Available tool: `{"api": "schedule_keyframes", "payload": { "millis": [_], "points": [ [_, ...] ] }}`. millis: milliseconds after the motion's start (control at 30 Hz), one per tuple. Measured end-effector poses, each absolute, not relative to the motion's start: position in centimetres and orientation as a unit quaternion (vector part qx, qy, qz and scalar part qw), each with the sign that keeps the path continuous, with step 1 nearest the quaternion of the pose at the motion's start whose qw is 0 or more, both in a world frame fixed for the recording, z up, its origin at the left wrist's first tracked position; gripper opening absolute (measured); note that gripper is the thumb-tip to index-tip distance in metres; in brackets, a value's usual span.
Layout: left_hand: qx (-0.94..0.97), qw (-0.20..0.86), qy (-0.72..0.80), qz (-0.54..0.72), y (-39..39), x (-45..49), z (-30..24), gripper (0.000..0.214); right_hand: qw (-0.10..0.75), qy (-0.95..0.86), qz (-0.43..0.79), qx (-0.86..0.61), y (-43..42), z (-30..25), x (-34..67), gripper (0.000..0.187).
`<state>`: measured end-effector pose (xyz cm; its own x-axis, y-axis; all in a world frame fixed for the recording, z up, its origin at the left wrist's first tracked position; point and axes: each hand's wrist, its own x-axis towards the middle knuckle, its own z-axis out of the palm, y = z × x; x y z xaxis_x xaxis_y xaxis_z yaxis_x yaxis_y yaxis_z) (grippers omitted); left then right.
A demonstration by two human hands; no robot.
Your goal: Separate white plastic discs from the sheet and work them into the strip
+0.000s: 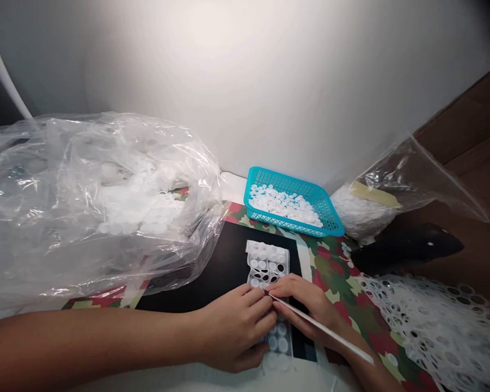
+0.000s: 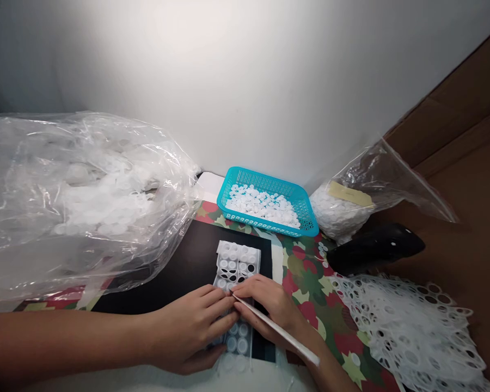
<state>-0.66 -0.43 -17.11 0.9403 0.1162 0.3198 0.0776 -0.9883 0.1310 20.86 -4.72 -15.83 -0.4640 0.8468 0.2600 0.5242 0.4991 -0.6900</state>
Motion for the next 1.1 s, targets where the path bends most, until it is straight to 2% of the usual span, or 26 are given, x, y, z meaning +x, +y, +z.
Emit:
{"api": "schedule_keyframes", "payload": {
  "millis": [1100],
  "points": [
    [0.982, 0.062, 0.053, 0.17, -0.49, -0.64, -16.86, 0.027, 0.288, -0.811, 0.271, -0.431, -4.76, -15.61, 20.8, 0.018]
  ]
}}
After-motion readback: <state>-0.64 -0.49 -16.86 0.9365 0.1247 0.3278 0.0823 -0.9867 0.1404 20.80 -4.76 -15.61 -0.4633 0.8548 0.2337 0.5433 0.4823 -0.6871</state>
